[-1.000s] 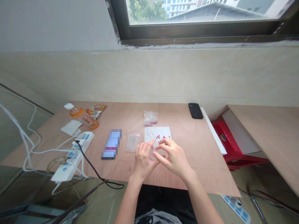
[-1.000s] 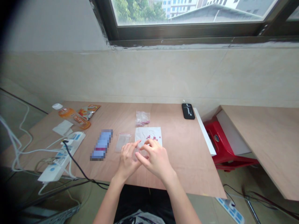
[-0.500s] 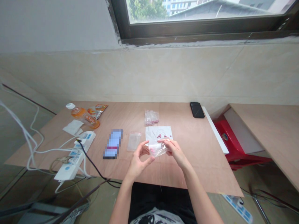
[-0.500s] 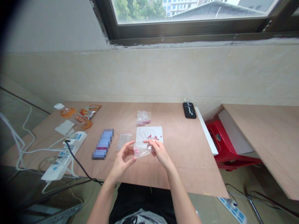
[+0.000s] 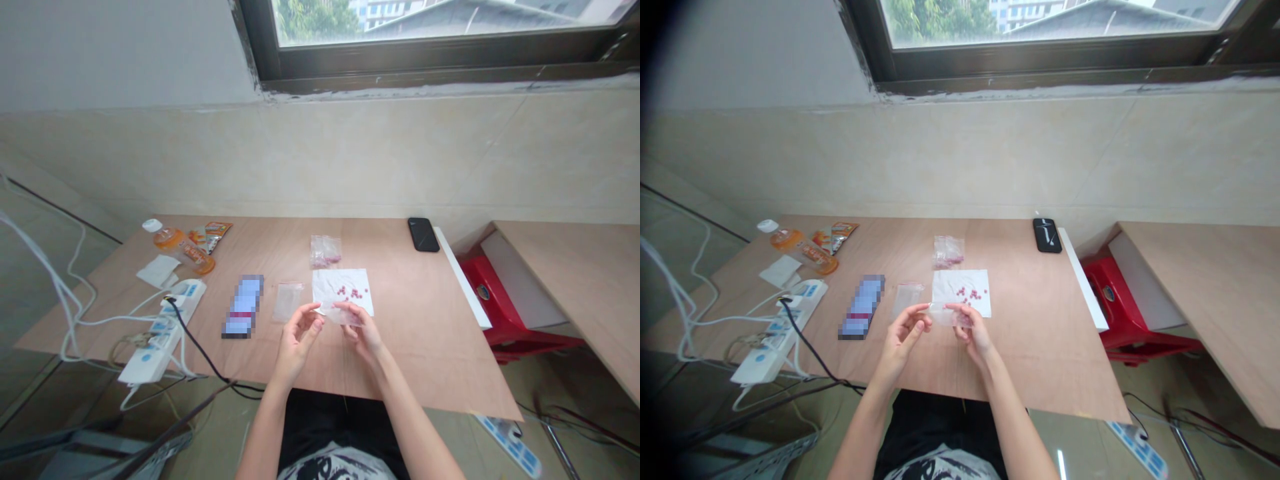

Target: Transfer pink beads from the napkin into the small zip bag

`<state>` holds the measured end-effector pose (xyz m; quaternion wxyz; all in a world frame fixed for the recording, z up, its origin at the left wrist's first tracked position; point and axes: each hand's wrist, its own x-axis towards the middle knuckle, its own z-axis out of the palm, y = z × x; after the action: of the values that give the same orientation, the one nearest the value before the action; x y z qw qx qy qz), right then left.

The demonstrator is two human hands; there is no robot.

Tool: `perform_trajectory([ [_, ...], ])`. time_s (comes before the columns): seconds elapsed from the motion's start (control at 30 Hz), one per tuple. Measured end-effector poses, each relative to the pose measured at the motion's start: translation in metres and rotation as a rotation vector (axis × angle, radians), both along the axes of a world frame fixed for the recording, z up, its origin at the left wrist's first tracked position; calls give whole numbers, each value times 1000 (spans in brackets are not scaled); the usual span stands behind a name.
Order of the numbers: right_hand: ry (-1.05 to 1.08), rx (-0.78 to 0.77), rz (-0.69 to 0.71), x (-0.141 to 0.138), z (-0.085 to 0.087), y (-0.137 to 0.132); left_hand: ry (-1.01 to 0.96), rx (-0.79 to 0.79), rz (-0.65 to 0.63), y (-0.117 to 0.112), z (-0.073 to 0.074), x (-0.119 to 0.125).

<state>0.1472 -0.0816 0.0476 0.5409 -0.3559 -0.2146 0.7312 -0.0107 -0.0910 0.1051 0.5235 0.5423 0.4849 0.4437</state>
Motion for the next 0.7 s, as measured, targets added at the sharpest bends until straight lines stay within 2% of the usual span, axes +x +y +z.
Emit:
perform_trajectory([
  [0.13,108,-106,13,-5,-1,4,51,26,83,3,-14,2],
  [0.23,159,-158,27,-8,-3,7,104,43,85,3,-19,4],
  [0.43,165,-189,27,-20,-9,10,227,141,138,2,-14,13],
  [0.53,176,-221,17,-30,-13,9,338,212,119,3,-9,18],
  [0.7,367,-262,19,-41,-14,6,400,250,107,6,-4,21],
])
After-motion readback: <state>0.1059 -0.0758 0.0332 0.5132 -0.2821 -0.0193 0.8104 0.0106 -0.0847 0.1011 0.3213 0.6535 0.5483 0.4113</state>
